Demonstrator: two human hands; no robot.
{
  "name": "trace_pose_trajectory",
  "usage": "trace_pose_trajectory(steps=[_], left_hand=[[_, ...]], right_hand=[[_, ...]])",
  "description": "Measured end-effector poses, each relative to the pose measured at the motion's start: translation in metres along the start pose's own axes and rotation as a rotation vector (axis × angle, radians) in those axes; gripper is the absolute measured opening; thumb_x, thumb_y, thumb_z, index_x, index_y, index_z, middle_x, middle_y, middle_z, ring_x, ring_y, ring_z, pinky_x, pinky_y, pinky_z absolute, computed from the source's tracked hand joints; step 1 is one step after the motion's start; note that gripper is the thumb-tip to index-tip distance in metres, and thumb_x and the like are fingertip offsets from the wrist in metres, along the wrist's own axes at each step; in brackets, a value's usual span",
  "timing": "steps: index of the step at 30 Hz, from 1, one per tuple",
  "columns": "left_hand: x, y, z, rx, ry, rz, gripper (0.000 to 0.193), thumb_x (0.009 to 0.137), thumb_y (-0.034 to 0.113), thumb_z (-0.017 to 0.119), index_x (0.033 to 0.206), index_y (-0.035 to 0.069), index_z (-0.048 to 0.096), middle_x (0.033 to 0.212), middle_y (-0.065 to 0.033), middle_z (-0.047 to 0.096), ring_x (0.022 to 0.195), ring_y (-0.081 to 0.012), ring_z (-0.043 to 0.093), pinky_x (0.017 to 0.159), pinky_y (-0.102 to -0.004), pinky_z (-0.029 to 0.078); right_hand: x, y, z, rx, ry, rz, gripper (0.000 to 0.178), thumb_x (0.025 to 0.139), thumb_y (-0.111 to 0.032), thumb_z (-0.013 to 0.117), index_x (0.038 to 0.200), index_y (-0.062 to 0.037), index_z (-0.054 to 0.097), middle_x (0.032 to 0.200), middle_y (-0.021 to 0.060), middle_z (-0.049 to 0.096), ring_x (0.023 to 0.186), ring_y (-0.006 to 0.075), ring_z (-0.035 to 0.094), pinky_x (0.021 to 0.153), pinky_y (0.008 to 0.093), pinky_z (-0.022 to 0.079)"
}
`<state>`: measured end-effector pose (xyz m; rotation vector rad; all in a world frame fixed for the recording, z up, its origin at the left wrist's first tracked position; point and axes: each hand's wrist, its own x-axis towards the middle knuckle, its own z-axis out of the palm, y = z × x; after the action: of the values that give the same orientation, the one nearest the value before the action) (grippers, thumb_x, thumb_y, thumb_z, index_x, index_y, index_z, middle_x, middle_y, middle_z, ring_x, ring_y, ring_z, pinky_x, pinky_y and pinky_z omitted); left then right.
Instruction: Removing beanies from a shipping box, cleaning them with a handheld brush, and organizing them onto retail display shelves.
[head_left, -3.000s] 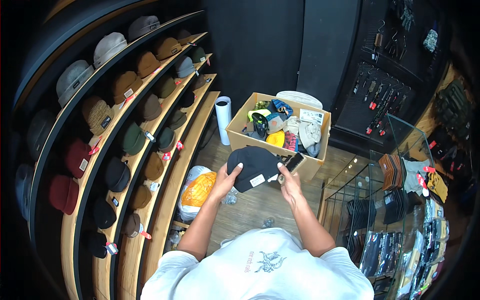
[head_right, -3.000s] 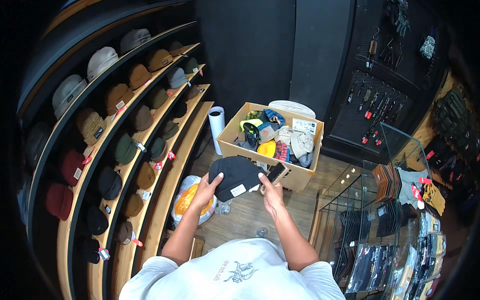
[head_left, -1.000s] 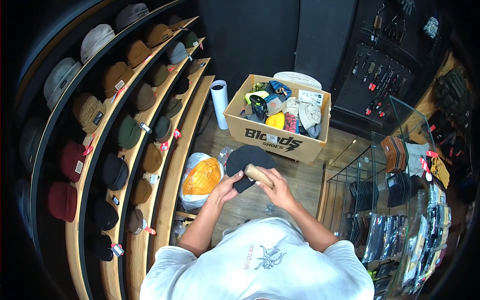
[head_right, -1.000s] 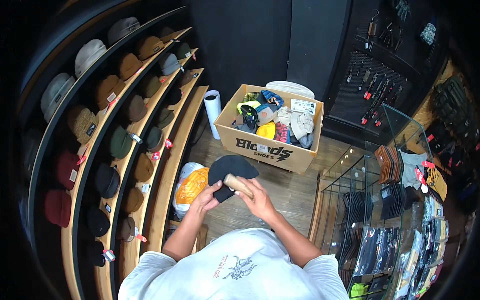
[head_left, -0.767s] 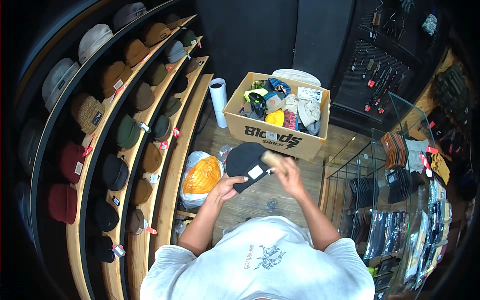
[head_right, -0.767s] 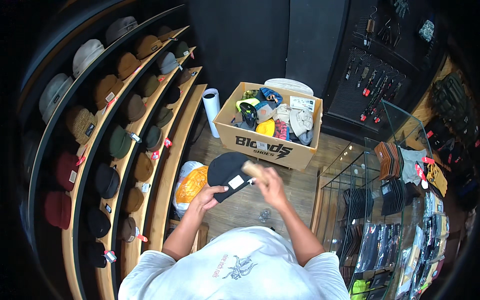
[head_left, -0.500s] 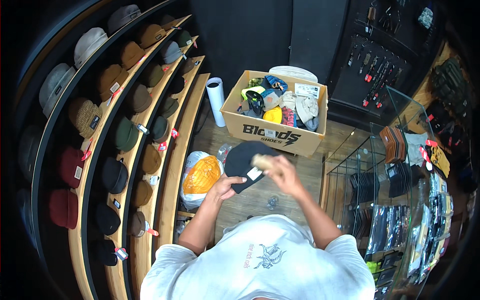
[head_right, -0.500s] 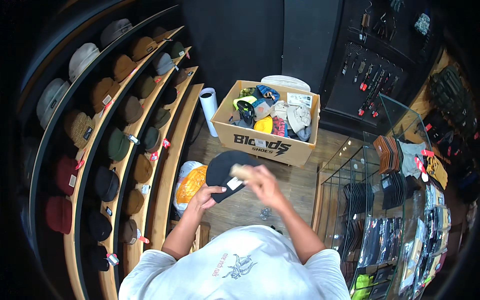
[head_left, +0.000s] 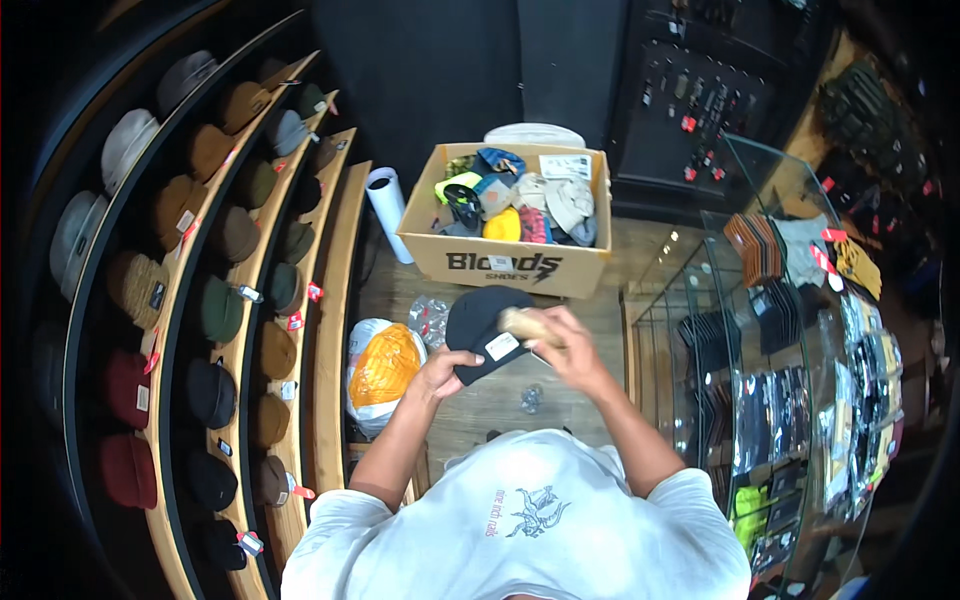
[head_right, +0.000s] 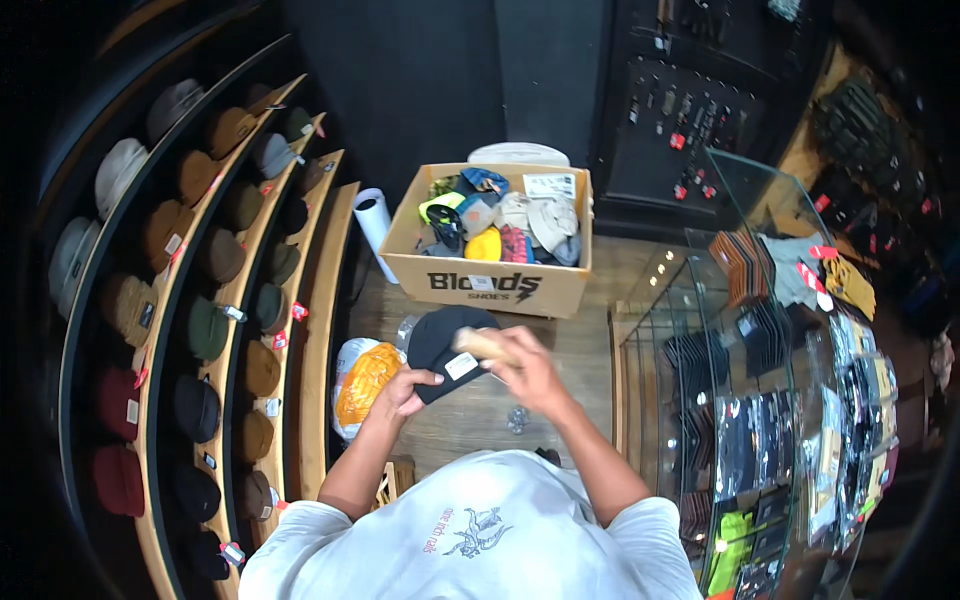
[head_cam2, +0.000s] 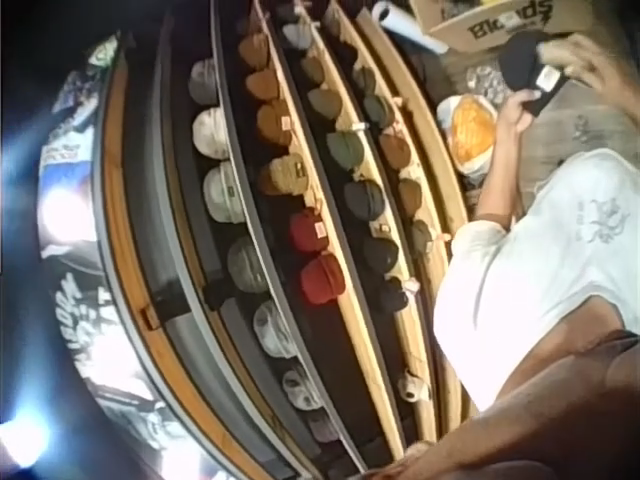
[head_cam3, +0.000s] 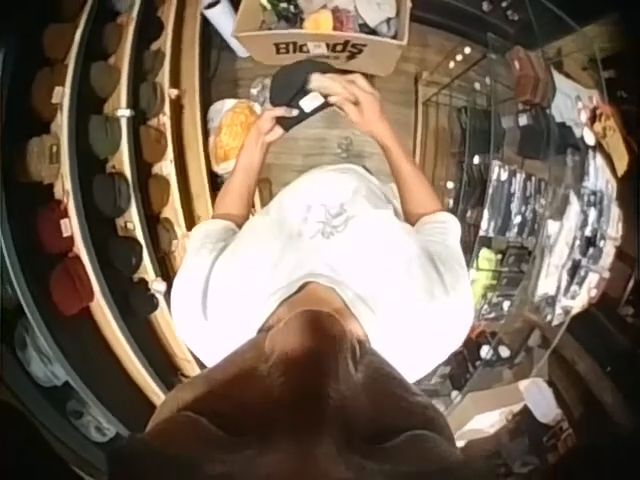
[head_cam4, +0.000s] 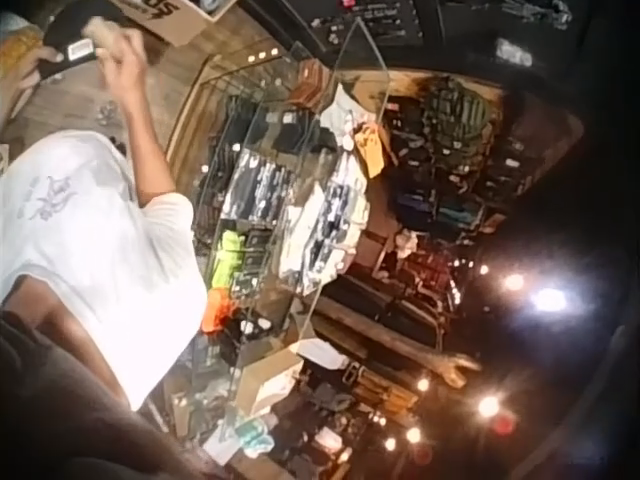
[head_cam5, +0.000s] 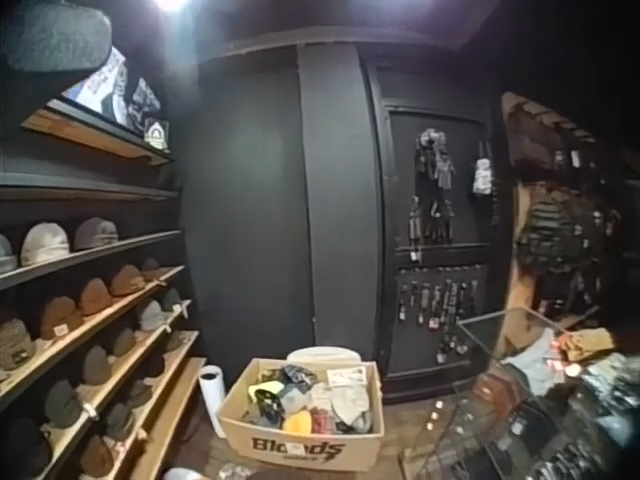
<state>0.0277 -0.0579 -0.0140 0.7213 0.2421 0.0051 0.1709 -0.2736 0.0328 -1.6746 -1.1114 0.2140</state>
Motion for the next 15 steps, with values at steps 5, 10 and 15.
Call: trace_pose_trajectory(steps=[5,10,15], left_hand=[[0.021,-0.003,0.043,0.038,-0.080,0.030,0.068,0.074,-0.016,0.057,0.140,-0.004,0.045,0.138,-0.0170,0.055,0.125,-0.0287,0.056,0.110,-0.0386,0.043],[0.064,-0.007,0.051,0.037,0.026,-0.115,0.055,0.079,-0.006,0.065,0.132,-0.008,0.051,0.122,-0.0202,0.064,0.112,-0.0298,0.064,0.100,-0.0399,0.052],[0.113,-0.006,0.120,0.063,-0.119,-0.170,0.055,0.092,0.022,0.064,0.137,-0.005,0.047,0.132,-0.0192,0.059,0.119,-0.0300,0.060,0.107,-0.0420,0.047]], right_hand=[[-0.026,0.067,-0.056,-0.268,0.206,0.254,0.041,0.090,-0.016,0.069,0.129,-0.0065,0.061,0.113,0.0144,0.058,0.104,0.0309,0.060,0.092,0.0375,0.049],[-0.041,0.036,-0.137,-0.261,0.520,0.172,0.041,0.089,-0.021,0.072,0.124,-0.0022,0.062,0.109,0.0138,0.056,0.101,0.0286,0.057,0.088,0.0361,0.047],[-0.052,0.004,-0.223,-0.611,0.908,0.137,0.042,0.083,-0.020,0.076,0.118,-0.0004,0.064,0.107,0.0136,0.063,0.100,0.0305,0.056,0.090,0.0401,0.045]])
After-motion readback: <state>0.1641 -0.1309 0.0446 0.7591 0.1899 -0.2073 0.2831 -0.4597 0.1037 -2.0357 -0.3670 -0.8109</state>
